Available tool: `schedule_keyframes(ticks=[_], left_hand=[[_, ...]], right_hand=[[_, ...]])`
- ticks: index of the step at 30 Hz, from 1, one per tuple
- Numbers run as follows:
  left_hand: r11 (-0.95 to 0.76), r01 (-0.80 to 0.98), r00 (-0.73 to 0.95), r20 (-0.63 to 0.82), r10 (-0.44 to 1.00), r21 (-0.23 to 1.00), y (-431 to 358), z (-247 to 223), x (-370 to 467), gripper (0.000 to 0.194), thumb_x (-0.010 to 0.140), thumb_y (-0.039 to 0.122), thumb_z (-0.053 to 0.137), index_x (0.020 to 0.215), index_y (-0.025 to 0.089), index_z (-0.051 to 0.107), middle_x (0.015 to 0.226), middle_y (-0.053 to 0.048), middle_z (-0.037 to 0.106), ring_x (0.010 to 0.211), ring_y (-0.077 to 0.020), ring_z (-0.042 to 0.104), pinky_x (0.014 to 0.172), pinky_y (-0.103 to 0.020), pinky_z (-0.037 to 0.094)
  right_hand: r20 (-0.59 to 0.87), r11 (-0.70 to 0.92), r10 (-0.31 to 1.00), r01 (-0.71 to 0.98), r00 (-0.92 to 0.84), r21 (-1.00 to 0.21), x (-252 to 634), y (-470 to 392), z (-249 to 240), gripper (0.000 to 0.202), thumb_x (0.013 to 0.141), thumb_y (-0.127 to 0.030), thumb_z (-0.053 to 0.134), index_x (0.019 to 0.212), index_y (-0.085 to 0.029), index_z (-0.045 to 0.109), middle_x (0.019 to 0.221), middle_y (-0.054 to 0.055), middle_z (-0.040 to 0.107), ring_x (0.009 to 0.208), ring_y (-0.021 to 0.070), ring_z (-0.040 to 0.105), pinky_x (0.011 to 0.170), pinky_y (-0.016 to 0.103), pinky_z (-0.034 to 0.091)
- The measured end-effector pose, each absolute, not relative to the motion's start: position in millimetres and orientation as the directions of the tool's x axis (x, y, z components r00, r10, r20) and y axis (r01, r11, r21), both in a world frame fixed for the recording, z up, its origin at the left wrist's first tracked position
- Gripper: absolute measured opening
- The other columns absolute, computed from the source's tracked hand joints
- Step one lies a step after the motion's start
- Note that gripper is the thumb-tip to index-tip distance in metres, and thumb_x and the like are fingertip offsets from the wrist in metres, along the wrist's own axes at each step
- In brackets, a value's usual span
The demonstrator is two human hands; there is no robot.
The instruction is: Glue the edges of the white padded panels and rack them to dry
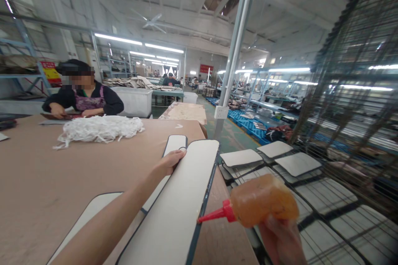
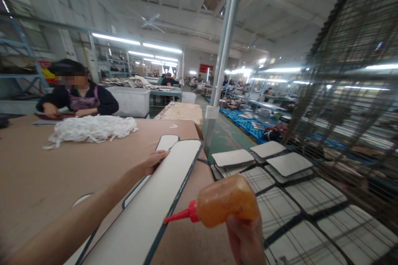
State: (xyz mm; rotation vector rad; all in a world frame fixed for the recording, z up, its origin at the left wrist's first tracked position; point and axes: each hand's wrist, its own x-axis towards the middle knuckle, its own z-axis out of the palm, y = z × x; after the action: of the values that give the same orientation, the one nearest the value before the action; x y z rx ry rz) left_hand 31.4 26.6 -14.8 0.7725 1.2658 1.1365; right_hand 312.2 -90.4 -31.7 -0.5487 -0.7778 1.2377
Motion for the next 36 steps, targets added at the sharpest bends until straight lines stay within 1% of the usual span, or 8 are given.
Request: schedule_keyframes(ticks=[4, 10, 13, 16, 22, 28, 33, 36], left_hand=[[0.305, -0.224, -0.079, -0.329, 0.941, 0.926, 30.7, -16.8, 28.5, 0.017, 0.082, 0.024, 0.061, 0.066, 0.018, 0.057, 0.05, -0.001, 0.065, 0.042, -0.0157, 0.059, 0.044, -0.026, 0.05], [0.318, -0.225, -0.096, -0.346, 0.933, 0.921, 39.2, -21.1, 22.9, 0.016, 0.083, 0.026, 0.061, 0.07, 0.017, 0.057, 0.05, -0.002, 0.065, 0.043, -0.0162, 0.06, 0.044, -0.026, 0.051], [0.321, -0.229, -0.101, -0.35, 0.931, 0.919, 42.1, -22.1, 20.5, 0.014, 0.082, 0.028, 0.062, 0.073, 0.017, 0.058, 0.05, -0.001, 0.065, 0.042, -0.0157, 0.059, 0.045, -0.027, 0.051], [0.319, -0.235, -0.098, -0.349, 0.932, 0.918, 44.2, -22.8, 18.4, 0.015, 0.081, 0.03, 0.064, 0.076, 0.017, 0.058, 0.052, -0.001, 0.066, 0.044, -0.0163, 0.06, 0.047, -0.028, 0.052], [0.327, -0.247, -0.12, -0.363, 0.924, 0.912, 46.9, -25.6, 13.9, 0.014, 0.079, 0.029, 0.067, 0.079, 0.018, 0.06, 0.057, -0.002, 0.068, 0.045, -0.0168, 0.061, 0.047, -0.027, 0.052], [0.357, -0.243, -0.147, -0.398, 0.905, 0.902, 48.8, -24.2, 9.6, 0.011, 0.087, 0.025, 0.056, 0.084, 0.016, 0.06, 0.054, -0.001, 0.067, 0.047, -0.0159, 0.062, 0.047, -0.026, 0.052], [0.363, -0.252, -0.165, -0.409, 0.898, 0.897, 51.4, -25.1, 3.6, 0.017, 0.091, 0.026, 0.052, 0.086, 0.013, 0.061, 0.06, 0.002, 0.065, 0.048, -0.0111, 0.06, 0.054, -0.026, 0.052], [0.355, -0.276, -0.172, -0.41, 0.896, 0.893, 54.6, -29.8, -2.3, 0.015, 0.088, 0.024, 0.055, 0.08, 0.013, 0.061, 0.056, 0.001, 0.065, 0.047, -0.0127, 0.06, 0.054, -0.027, 0.052]], right_hand=[[0.224, 0.246, 0.968, -0.635, 0.116, -0.733, 312.2, -92.3, -34.7, 0.067, 0.059, -0.023, 0.085, 0.119, -0.035, 0.06, 0.1, 0.001, 0.073, 0.083, 0.0201, 0.068, 0.075, 0.032, 0.056], [0.172, 0.212, 0.977, -0.651, 0.125, -0.729, 309.6, -95.5, -35.8, 0.059, 0.056, -0.023, 0.086, 0.11, -0.032, 0.065, 0.091, -0.002, 0.073, 0.084, 0.0173, 0.067, 0.068, 0.024, 0.056], [0.219, 0.226, 0.972, -0.609, 0.087, -0.76, 313.9, -93.4, -42.7, 0.058, 0.06, -0.023, 0.083, 0.114, -0.032, 0.062, 0.098, 0.001, 0.073, 0.082, 0.02, 0.068, 0.065, 0.027, 0.056], [0.233, 0.221, 0.971, -0.558, 0.051, -0.8, 316.9, -93.1, -46.4, 0.067, 0.062, -0.024, 0.082, 0.123, -0.034, 0.056, 0.105, 0.004, 0.072, 0.081, 0.0221, 0.068, 0.066, 0.031, 0.056], [0.184, 0.193, 0.98, -0.568, 0.074, -0.8, 313.2, -99.7, -39.6, 0.073, 0.06, -0.027, 0.084, 0.126, -0.034, 0.054, 0.091, 0.002, 0.074, 0.078, 0.0212, 0.068, 0.063, 0.028, 0.056], [0.241, 0.218, 0.97, -0.534, 0.027, -0.817, 318.3, -96.0, -47.4, 0.075, 0.063, -0.029, 0.081, 0.131, -0.03, 0.049, 0.102, 0.008, 0.072, 0.071, 0.0212, 0.067, 0.063, 0.032, 0.057], [0.248, 0.206, 0.969, -0.542, -0.004, -0.815, 322.0, -97.0, -50.4, 0.081, 0.063, -0.028, 0.081, 0.135, -0.03, 0.044, 0.114, 0.011, 0.067, 0.078, 0.0229, 0.068, 0.062, 0.03, 0.056], [0.246, 0.211, 0.969, -0.544, 0.009, -0.812, 319.3, -99.0, -47.4, 0.083, 0.063, -0.028, 0.082, 0.136, -0.029, 0.043, 0.117, 0.012, 0.066, 0.087, 0.0247, 0.068, 0.065, 0.03, 0.056]])
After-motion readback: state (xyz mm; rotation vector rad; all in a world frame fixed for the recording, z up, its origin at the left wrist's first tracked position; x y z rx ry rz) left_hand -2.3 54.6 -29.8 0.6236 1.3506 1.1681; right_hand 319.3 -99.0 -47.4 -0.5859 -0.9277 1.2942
